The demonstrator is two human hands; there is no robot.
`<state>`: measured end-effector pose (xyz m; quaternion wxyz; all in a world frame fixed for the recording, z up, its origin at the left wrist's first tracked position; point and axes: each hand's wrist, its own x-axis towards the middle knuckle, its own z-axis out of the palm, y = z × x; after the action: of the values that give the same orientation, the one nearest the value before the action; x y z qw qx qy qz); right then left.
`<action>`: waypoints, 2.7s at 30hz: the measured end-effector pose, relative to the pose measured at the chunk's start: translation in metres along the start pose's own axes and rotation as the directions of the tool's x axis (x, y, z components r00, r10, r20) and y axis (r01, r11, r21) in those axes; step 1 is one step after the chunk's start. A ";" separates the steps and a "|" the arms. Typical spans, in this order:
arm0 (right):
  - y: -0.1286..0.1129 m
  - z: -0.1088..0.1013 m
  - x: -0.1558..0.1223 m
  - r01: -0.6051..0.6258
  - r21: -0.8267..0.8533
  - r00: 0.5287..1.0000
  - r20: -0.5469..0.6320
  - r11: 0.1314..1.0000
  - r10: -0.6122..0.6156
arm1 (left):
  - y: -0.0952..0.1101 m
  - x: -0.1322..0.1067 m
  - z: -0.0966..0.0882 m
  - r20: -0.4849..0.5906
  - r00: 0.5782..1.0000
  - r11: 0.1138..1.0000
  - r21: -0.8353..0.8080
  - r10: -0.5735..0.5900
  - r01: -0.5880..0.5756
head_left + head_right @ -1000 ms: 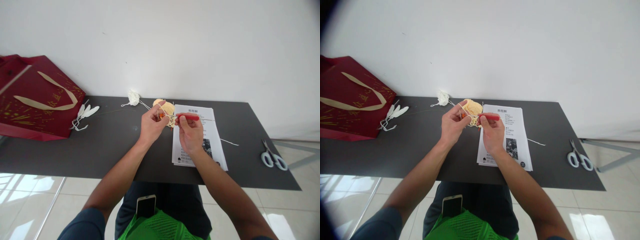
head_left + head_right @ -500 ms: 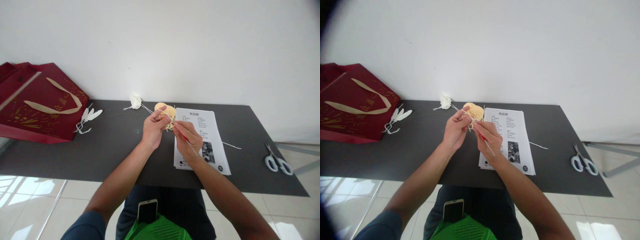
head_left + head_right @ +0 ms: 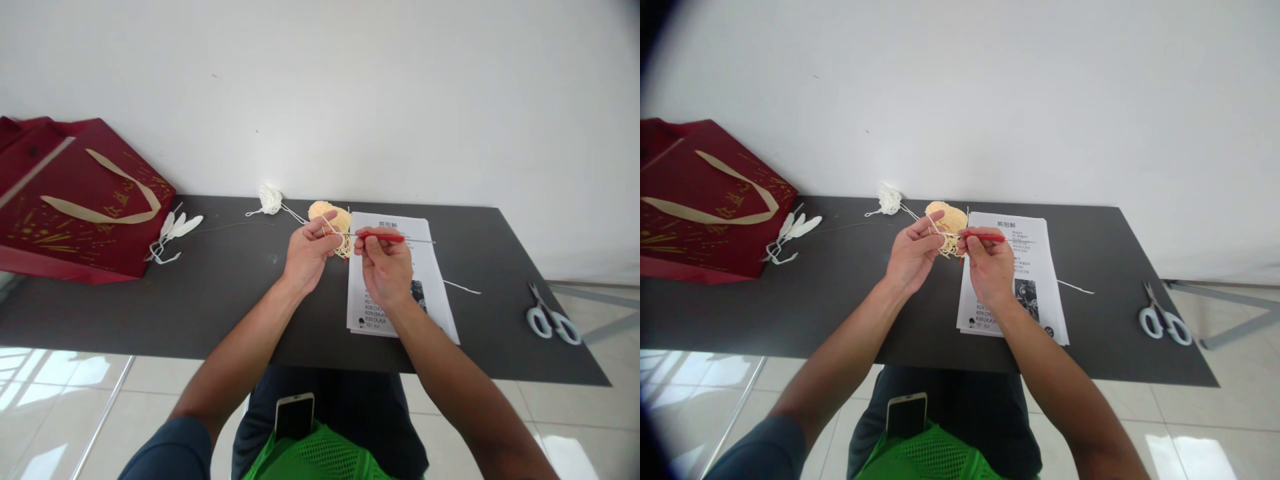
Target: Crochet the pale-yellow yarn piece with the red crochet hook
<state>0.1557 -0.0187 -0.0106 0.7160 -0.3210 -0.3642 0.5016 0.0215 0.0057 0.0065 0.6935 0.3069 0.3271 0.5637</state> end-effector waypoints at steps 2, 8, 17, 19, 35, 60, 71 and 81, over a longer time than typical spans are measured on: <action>-0.001 -0.001 0.002 0.025 0.001 1.000 -0.006 1.000 -0.025 | 0.001 0.000 -0.001 0.001 1.000 1.000 0.023 0.007 -0.007; -0.002 -0.007 0.005 0.137 -0.108 0.990 0.036 0.985 -0.133 | 0.002 0.002 -0.005 0.011 1.000 0.990 0.142 0.013 -0.014; -0.005 -0.012 0.004 0.184 -0.172 0.981 0.089 0.968 -0.171 | 0.011 0.003 -0.006 0.047 0.999 0.967 0.251 0.019 -0.030; -0.006 -0.012 0.004 0.187 -0.155 0.980 0.095 0.970 -0.174 | 0.012 0.002 -0.006 0.060 0.998 0.964 0.265 0.008 -0.024; -0.011 -0.010 0.006 0.093 -0.110 0.988 0.131 0.990 -0.078 | 0.018 0.003 -0.014 0.252 0.963 0.947 0.322 -0.093 0.007; 0.000 -0.019 0.008 -0.268 0.124 0.963 0.045 0.955 0.265 | 0.004 0.004 -0.012 0.246 0.948 0.866 0.409 0.200 -0.289; 0.008 0.004 -0.007 -0.164 0.052 0.986 -0.026 0.985 0.165 | -0.008 0.002 -0.005 0.110 0.969 0.902 0.355 0.221 -0.246; 0.012 0.014 -0.014 -0.107 0.118 0.987 -0.103 0.987 0.119 | -0.020 -0.001 -0.004 0.118 0.941 0.821 0.462 0.318 -0.335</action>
<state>0.1344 -0.0273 -0.0161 0.7224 -0.3275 -0.2765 0.5427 0.0299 0.0013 -0.0113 0.4959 0.5287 0.3855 0.5709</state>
